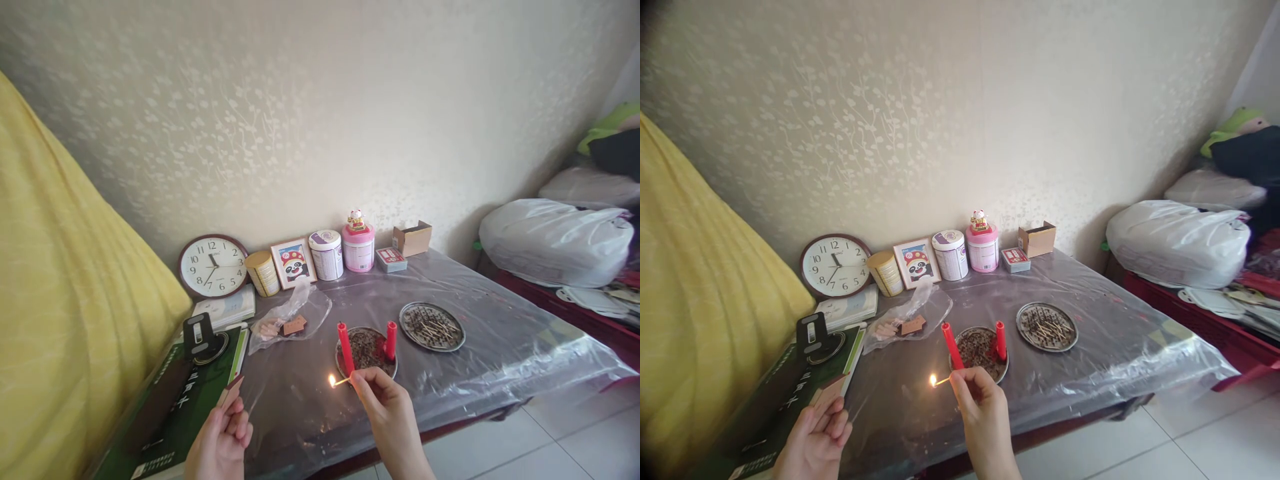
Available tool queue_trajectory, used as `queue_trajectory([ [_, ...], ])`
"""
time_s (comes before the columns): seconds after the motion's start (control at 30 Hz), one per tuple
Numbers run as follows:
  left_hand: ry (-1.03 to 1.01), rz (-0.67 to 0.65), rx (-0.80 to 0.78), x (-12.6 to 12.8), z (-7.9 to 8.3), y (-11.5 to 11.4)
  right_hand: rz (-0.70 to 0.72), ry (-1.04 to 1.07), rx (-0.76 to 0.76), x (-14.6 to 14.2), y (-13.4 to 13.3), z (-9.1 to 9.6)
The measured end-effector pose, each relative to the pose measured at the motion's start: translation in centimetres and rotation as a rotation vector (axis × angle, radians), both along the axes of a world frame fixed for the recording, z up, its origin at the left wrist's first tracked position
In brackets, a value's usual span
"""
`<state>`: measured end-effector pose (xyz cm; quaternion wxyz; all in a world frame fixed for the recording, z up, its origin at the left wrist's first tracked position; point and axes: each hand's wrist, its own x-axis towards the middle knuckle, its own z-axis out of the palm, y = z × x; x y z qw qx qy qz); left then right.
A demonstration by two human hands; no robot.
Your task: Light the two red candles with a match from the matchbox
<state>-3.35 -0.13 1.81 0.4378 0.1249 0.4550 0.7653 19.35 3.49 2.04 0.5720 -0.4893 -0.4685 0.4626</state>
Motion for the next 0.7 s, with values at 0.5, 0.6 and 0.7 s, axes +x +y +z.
queue_trajectory([
  [0.5, -0.001, 0.021, -0.018, 0.22, 0.11, 0.34, -0.039, -0.188, 0.079, 0.15, 0.09, 0.21],
  [0.6, 0.004, 0.017, -0.014, 0.3, 0.15, 0.28, -0.037, -0.253, 0.114, 0.28, 0.01, 0.42],
  [0.7, 0.004, 0.015, -0.014, 0.44, 0.25, 0.15, -0.023, -0.301, 0.177, 0.35, -0.03, 0.54],
])
